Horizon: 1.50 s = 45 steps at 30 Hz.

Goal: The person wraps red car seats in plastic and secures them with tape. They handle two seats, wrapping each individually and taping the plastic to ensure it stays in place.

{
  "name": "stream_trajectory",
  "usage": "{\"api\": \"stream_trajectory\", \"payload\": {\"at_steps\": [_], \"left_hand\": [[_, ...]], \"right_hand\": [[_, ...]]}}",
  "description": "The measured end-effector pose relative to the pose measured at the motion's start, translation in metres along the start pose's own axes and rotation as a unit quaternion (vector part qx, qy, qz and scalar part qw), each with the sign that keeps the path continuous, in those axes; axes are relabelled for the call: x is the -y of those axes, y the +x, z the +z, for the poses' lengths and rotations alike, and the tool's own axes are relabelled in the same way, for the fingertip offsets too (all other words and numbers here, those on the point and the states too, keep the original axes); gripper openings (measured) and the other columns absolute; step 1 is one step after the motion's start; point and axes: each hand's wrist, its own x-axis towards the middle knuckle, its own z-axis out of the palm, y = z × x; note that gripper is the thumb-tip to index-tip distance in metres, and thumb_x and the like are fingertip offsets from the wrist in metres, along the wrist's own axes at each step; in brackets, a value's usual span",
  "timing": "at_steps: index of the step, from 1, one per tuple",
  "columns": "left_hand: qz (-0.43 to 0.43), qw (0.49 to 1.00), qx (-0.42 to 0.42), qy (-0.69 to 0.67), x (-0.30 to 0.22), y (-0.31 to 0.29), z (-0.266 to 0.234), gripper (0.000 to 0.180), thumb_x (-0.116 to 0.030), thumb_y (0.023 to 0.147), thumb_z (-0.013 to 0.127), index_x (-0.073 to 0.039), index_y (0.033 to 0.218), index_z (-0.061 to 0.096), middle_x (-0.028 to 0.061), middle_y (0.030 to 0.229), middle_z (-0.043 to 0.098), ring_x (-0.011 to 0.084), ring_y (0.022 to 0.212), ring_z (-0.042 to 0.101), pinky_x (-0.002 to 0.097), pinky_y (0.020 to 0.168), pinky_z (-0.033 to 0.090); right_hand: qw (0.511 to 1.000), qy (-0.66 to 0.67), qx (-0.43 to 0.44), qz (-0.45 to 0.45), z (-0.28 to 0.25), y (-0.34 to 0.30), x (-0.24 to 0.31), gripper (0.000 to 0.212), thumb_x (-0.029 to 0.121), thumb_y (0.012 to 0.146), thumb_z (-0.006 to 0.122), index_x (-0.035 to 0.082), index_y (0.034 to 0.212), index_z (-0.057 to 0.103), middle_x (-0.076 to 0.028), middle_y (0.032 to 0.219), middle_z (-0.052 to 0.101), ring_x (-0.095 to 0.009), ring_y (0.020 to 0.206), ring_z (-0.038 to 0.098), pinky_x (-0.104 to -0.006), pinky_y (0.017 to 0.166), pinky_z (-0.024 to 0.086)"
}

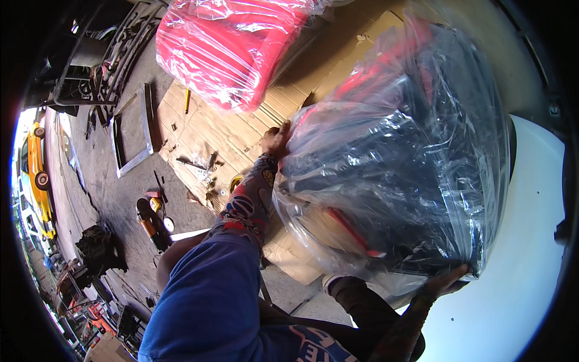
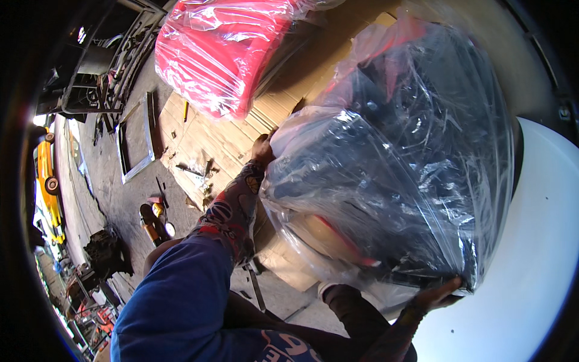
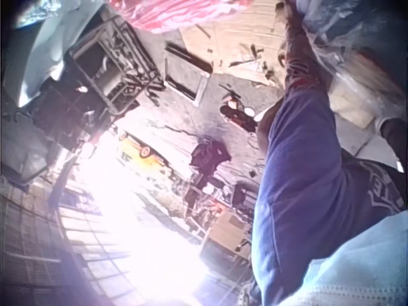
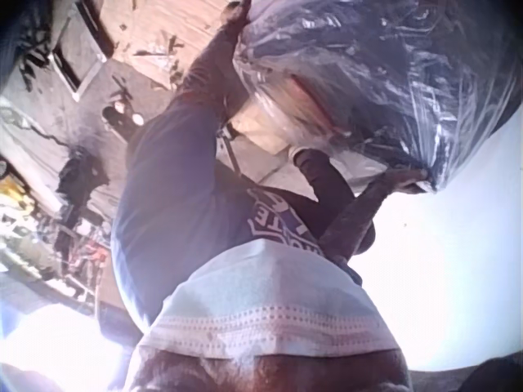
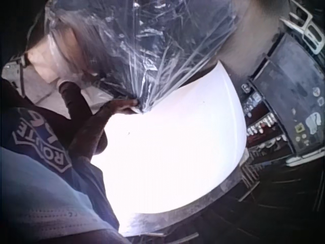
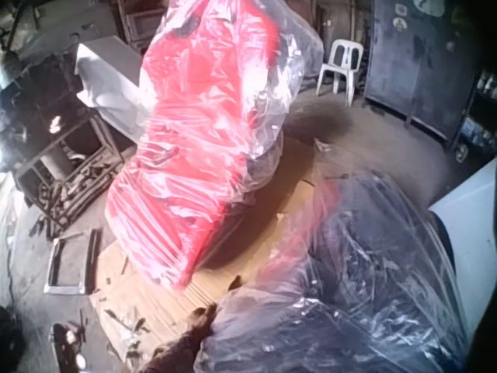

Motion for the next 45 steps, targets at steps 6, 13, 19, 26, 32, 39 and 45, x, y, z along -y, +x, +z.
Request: {"api": "stream_trajectory", "payload": {"at_steps": [6,13,19,26,32,39,45], "left_hand": [[0.072,0.995,-0.036,-0.057,-0.021,-0.011,0.005,0.069,-0.033,0.088,0.066,-0.022,0.148,0.034,0.0206,0.096,0.066,0.0395,0.087,0.066,0.0473,0.076,0.055],[-0.126,0.733,0.327,-0.583,-0.023,-0.004,-0.026,0.067,-0.063,0.096,0.055,-0.009,0.135,0.056,0.0022,0.105,0.070,0.0170,0.079,0.062,0.0305,0.073,0.053],[-0.218,0.841,-0.482,-0.116,-0.057,-0.072,-0.044,0.050,-0.048,0.098,0.048,0.000,0.101,0.061,0.0231,0.097,0.062,0.0433,0.094,0.058,0.0554,0.083,0.045],[-0.269,0.788,-0.066,-0.550,-0.051,-0.220,-0.016,0.050,-0.052,0.099,0.049,-0.005,0.110,0.060,0.0075,0.089,0.061,0.0191,0.082,0.056,0.0364,0.076,0.044],[-0.270,0.708,0.083,-0.648,-0.077,-0.228,0.046,0.058,-0.061,0.095,0.052,-0.012,0.126,0.056,0.0028,0.096,0.059,0.0171,0.085,0.054,0.0354,0.078,0.042],[-0.209,0.810,0.051,-0.546,-0.075,-0.223,0.054,0.053,-0.061,0.097,0.050,-0.019,0.066,0.046,-0.0061,0.055,0.038,0.0093,0.046,0.036,0.0315,0.044,0.026],[-0.163,0.816,0.063,-0.551,-0.108,-0.223,0.004,0.051,-0.053,0.102,0.046,-0.018,0.066,0.046,-0.0059,0.055,0.037,0.0085,0.047,0.032,0.0297,0.045,0.023]], "right_hand": [[0.997,0.050,0.061,-0.011,-0.017,0.017,-0.020,0.072,0.045,0.095,0.064,-0.003,0.144,0.041,-0.021,0.139,0.051,-0.033,0.123,0.054,-0.0463,0.102,0.047],[0.994,0.075,0.074,0.016,-0.023,0.039,-0.038,0.071,0.046,0.096,0.063,-0.002,0.144,0.043,-0.021,0.138,0.053,-0.033,0.119,0.056,-0.0453,0.099,0.047],[0.991,-0.013,0.032,-0.133,-0.012,0.032,-0.026,0.079,0.048,0.091,0.070,-0.008,0.142,0.046,-0.024,0.138,0.055,-0.033,0.119,0.056,-0.0436,0.102,0.045],[0.992,-0.015,0.117,-0.046,0.001,0.014,0.022,0.085,0.041,0.085,0.077,-0.005,0.147,0.041,-0.022,0.141,0.053,-0.034,0.122,0.056,-0.0417,0.105,0.044],[0.974,0.018,0.221,0.051,-0.015,0.031,0.027,0.076,0.026,0.082,0.080,-0.004,0.143,0.047,-0.018,0.140,0.054,-0.031,0.122,0.055,-0.0393,0.105,0.043],[0.978,0.051,0.201,0.022,-0.023,0.049,0.009,0.078,0.018,0.081,0.079,-0.006,0.145,0.043,-0.018,0.145,0.050,-0.032,0.129,0.050,-0.0403,0.110,0.038],[0.959,0.146,0.195,0.143,-0.038,0.070,-0.005,0.078,0.018,0.077,0.080,-0.006,0.142,0.045,-0.016,0.138,0.054,-0.029,0.122,0.054,-0.0385,0.108,0.040]]}}
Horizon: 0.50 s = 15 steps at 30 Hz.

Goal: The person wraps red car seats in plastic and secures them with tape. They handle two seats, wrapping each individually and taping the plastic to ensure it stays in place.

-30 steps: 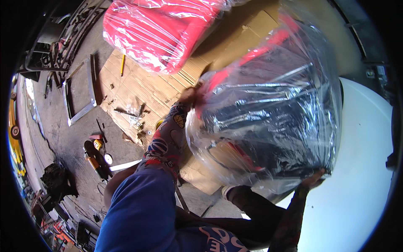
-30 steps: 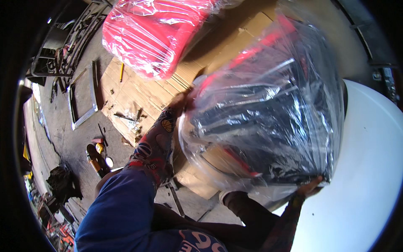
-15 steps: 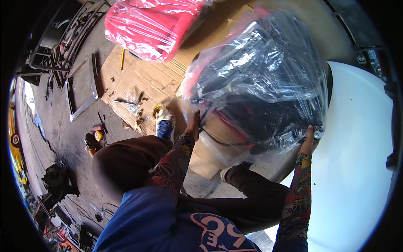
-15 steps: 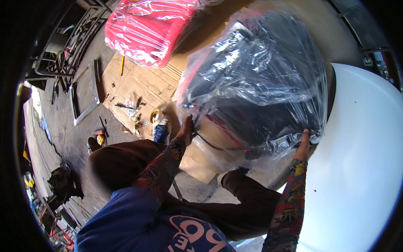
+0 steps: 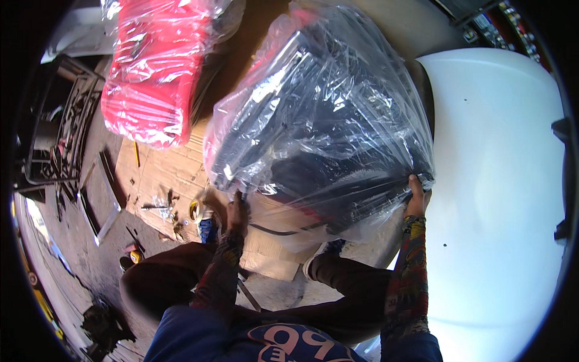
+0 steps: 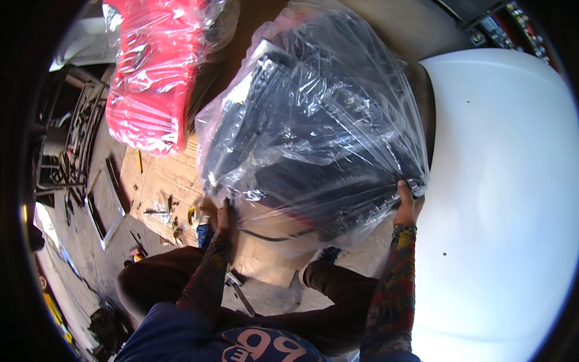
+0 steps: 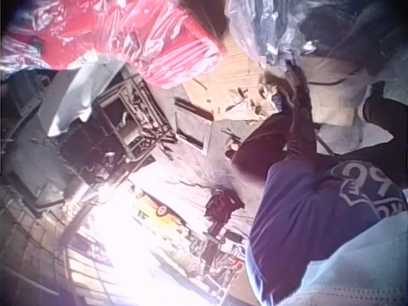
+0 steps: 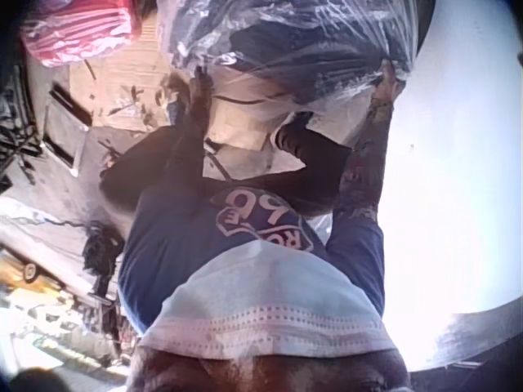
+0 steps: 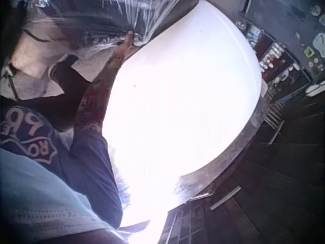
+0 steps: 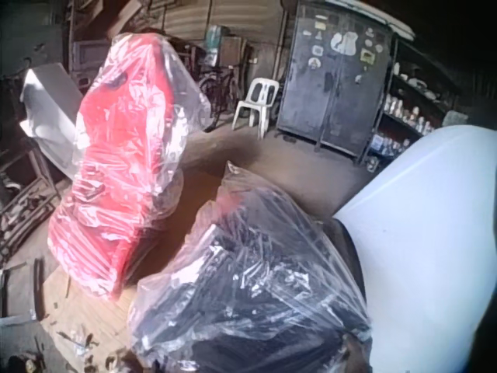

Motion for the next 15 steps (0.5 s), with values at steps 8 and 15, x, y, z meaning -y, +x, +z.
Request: {"api": "stream_trajectory", "payload": {"at_steps": [8,15], "left_hand": [[0.456,0.716,0.008,0.528,-0.189,-0.051,-0.024,0.042,-0.003,0.098,0.047,-0.002,0.140,0.047,0.0084,0.059,0.045,0.0145,0.047,0.043,0.0383,0.044,0.036],[0.415,0.750,0.017,0.514,-0.322,-0.153,0.042,0.025,-0.022,0.102,0.052,-0.001,0.116,0.051,0.0087,0.077,0.046,0.0207,0.072,0.045,0.0376,0.066,0.039]], "right_hand": [[0.989,0.130,-0.040,0.053,0.009,-0.006,0.026,0.069,0.034,0.079,0.078,-0.001,0.133,0.055,-0.012,0.125,0.061,-0.026,0.112,0.058,-0.0396,0.098,0.045],[0.965,0.247,-0.043,0.080,0.024,-0.031,0.059,0.063,0.044,0.083,0.070,0.004,0.129,0.056,-0.010,0.120,0.060,-0.027,0.110,0.058,-0.0428,0.093,0.049]]}}
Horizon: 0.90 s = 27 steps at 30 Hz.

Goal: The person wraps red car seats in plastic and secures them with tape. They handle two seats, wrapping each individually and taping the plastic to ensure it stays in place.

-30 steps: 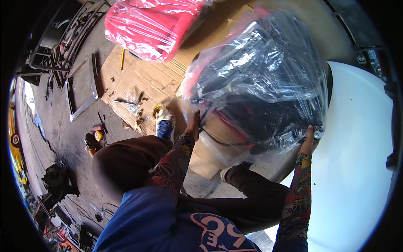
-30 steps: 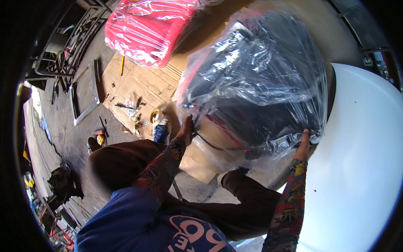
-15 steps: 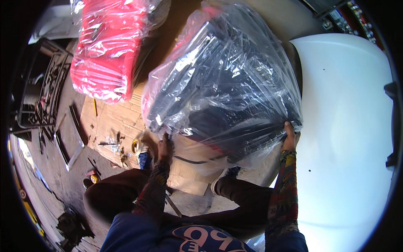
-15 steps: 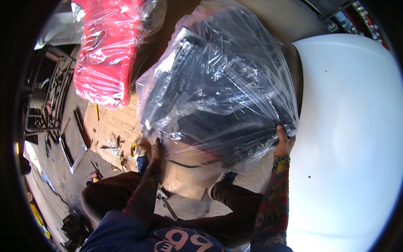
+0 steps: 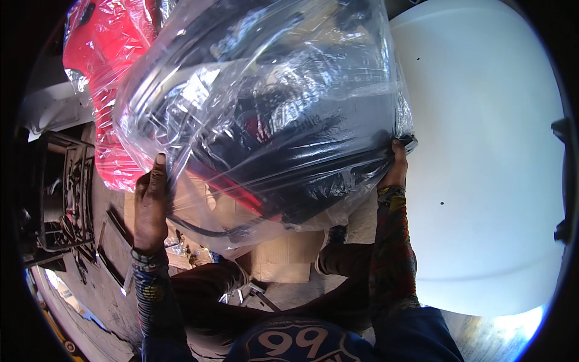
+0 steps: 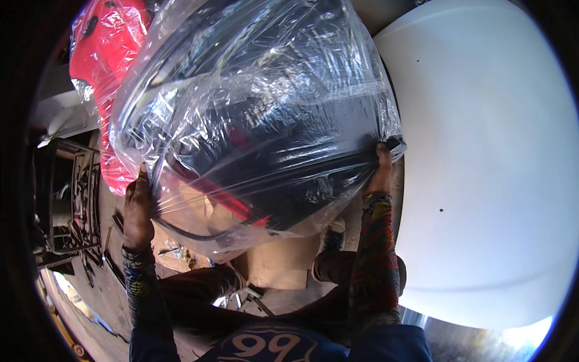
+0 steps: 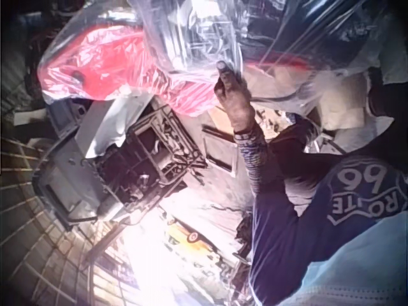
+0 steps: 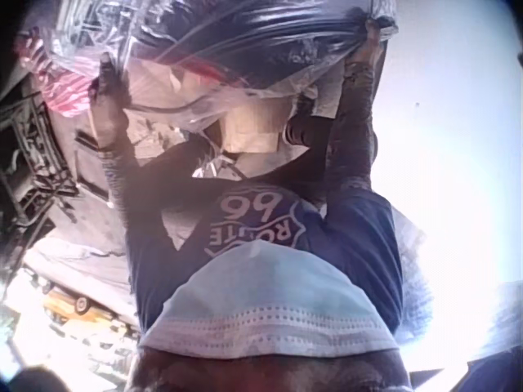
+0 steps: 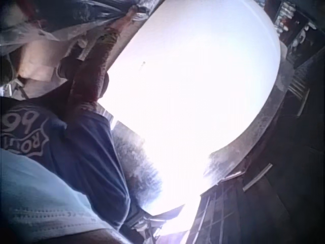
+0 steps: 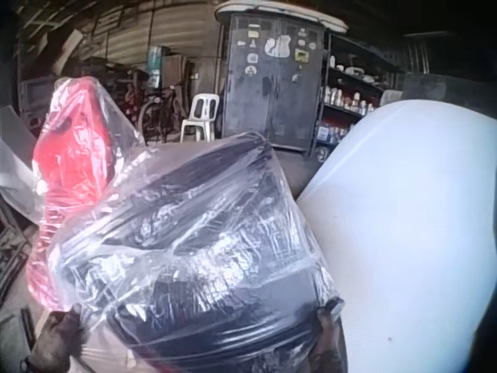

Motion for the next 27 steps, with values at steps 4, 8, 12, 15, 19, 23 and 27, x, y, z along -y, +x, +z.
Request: {"api": "stream_trajectory", "payload": {"at_steps": [4,8,12,15,19,23,27], "left_hand": [[-0.026,0.986,0.028,-0.162,-0.050,0.002,-0.009,0.050,-0.042,0.103,0.056,0.000,0.074,0.054,-0.0011,0.064,0.035,0.0114,0.063,0.032,0.0323,0.056,0.028],[0.037,0.981,0.066,-0.176,-0.069,-0.011,-0.003,0.040,-0.037,0.099,0.064,0.001,0.090,0.071,0.0044,0.062,0.050,0.0106,0.058,0.042,0.0321,0.055,0.037],[0.105,0.963,0.177,-0.174,-0.070,-0.037,0.004,0.024,-0.022,0.097,0.067,0.002,0.095,0.070,0.0118,0.069,0.067,0.0157,0.060,0.062,0.0314,0.058,0.049],[0.107,0.961,0.215,-0.136,-0.068,-0.049,0.008,0.017,-0.016,0.087,0.074,0.000,0.091,0.071,0.0140,0.071,0.069,0.0221,0.064,0.070,0.0351,0.060,0.055],[0.187,0.951,0.245,-0.036,-0.051,-0.064,0.004,0.021,-0.018,0.072,0.081,-0.006,0.088,0.072,0.0118,0.070,0.068,0.0302,0.061,0.069,0.0399,0.056,0.054],[0.319,0.931,0.140,0.113,-0.014,-0.082,0.011,0.059,-0.038,0.075,0.085,0.004,0.109,0.060,0.0186,0.095,0.066,0.0341,0.076,0.067,0.0475,0.063,0.053],[0.247,0.942,0.227,-0.003,0.021,-0.088,0.025,0.068,-0.035,0.076,0.084,0.005,0.123,0.056,0.0207,0.111,0.065,0.0378,0.100,0.065,0.0496,0.085,0.054]], "right_hand": [[1.000,0.026,0.001,-0.009,-0.028,0.012,-0.011,0.056,0.042,0.088,0.066,0.004,0.127,0.056,-0.009,0.114,0.061,-0.026,0.106,0.059,-0.0419,0.092,0.050],[0.999,0.022,-0.021,-0.043,-0.055,0.009,-0.035,0.048,0.041,0.094,0.059,0.005,0.126,0.055,-0.007,0.114,0.059,-0.024,0.107,0.057,-0.0424,0.094,0.048],[0.988,0.093,-0.116,0.036,-0.056,-0.035,-0.072,0.055,0.045,0.098,0.053,0.005,0.136,0.051,-0.011,0.128,0.056,-0.024,0.120,0.053,-0.0422,0.104,0.042],[0.981,0.116,-0.112,0.108,-0.041,-0.095,-0.120,0.055,0.044,0.098,0.054,0.005,0.136,0.051,-0.011,0.128,0.056,-0.024,0.119,0.053,-0.0417,0.104,0.042],[0.971,0.111,-0.103,0.186,-0.029,-0.172,-0.166,0.054,0.042,0.098,0.055,0.005,0.137,0.051,-0.012,0.128,0.057,-0.023,0.119,0.054,-0.0410,0.105,0.043],[0.962,0.095,-0.099,0.236,-0.025,-0.207,-0.184,0.054,0.041,0.098,0.056,0.005,0.138,0.051,-0.012,0.128,0.058,-0.023,0.118,0.055,-0.0404,0.105,0.043],[0.956,0.077,-0.096,0.267,-0.019,-0.226,-0.193,0.054,0.039,0.098,0.057,0.005,0.139,0.051,-0.012,0.128,0.059,-0.022,0.118,0.056,-0.0397,0.105,0.043]]}}
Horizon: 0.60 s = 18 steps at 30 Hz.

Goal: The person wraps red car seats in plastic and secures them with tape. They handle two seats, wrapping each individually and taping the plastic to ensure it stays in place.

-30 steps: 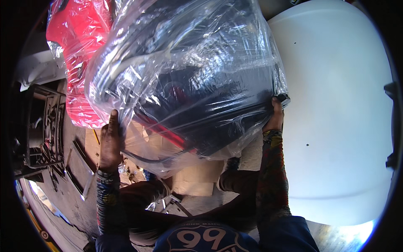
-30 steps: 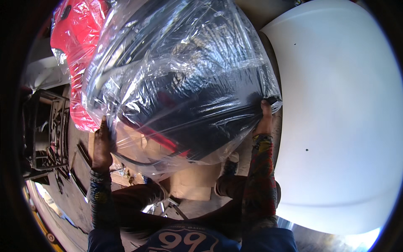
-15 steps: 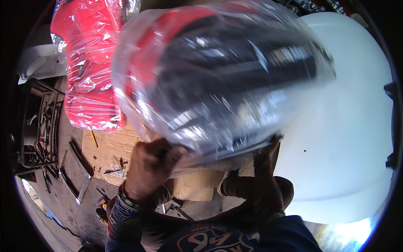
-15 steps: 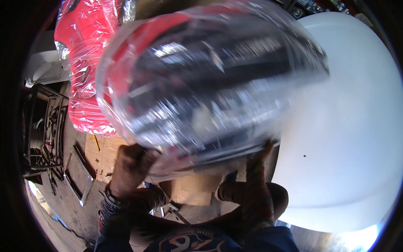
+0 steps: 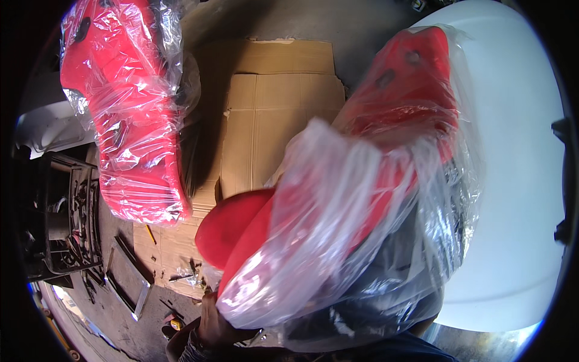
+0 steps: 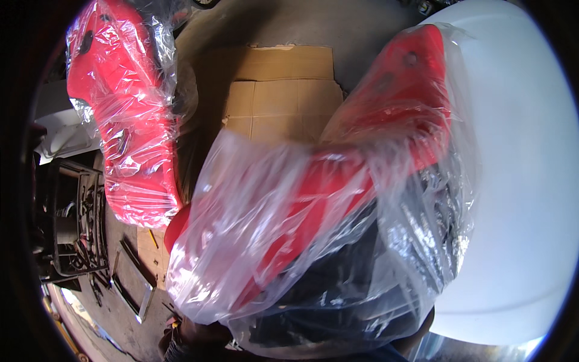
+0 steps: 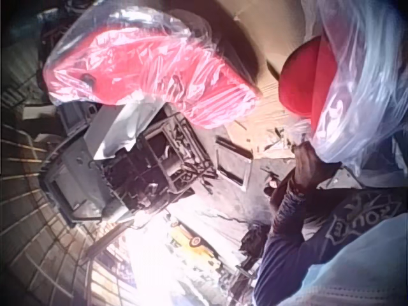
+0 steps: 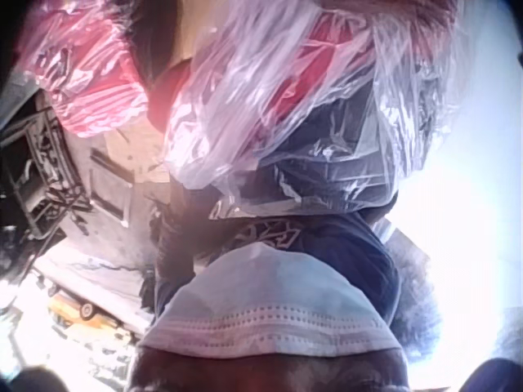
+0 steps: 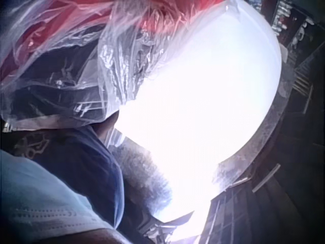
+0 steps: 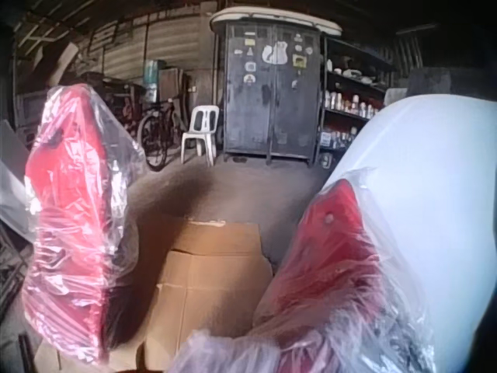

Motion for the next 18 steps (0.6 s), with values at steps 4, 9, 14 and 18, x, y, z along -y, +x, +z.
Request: {"api": "stream_trajectory", "payload": {"at_steps": [4,9,14,18], "left_hand": [[0.043,0.997,-0.017,0.059,0.010,0.002,0.008,0.054,-0.024,0.076,0.083,-0.003,0.123,0.065,0.0163,0.113,0.069,0.0354,0.107,0.067,0.0490,0.090,0.053],[-0.099,0.979,-0.013,-0.180,0.022,-0.001,0.007,0.050,-0.020,0.078,0.077,0.001,0.121,0.062,0.0219,0.113,0.065,0.0416,0.103,0.064,0.0512,0.092,0.052],[-0.049,0.991,-0.069,0.105,0.029,-0.013,0.013,0.069,-0.033,0.087,0.068,0.014,0.130,0.043,0.0361,0.109,0.055,0.0516,0.094,0.059,0.0549,0.085,0.051],[-0.015,0.978,-0.154,0.143,0.033,-0.006,0.023,0.070,-0.037,0.082,0.074,0.012,0.124,0.048,0.0319,0.104,0.056,0.0496,0.093,0.059,0.0548,0.082,0.051]], "right_hand": [[0.999,-0.026,0.010,0.026,-0.002,-0.009,-0.013,0.053,0.038,0.099,0.058,0.005,0.140,0.051,-0.012,0.129,0.060,-0.022,0.117,0.057,-0.0391,0.105,0.044],[0.997,-0.051,0.028,0.052,-0.004,-0.017,-0.030,0.053,0.036,0.099,0.059,0.005,0.141,0.051,-0.013,0.129,0.061,-0.021,0.117,0.058,-0.0382,0.106,0.044],[0.991,-0.078,0.071,0.081,-0.003,-0.029,-0.039,0.053,0.035,0.099,0.061,0.005,0.142,0.050,-0.013,0.129,0.062,-0.021,0.116,0.059,-0.0374,0.106,0.044],[0.968,-0.158,0.152,0.121,0.009,-0.042,-0.022,0.053,0.033,0.099,0.061,0.005,0.143,0.050,-0.013,0.129,0.063,-0.020,0.115,0.060,-0.0368,0.106,0.045]]}}
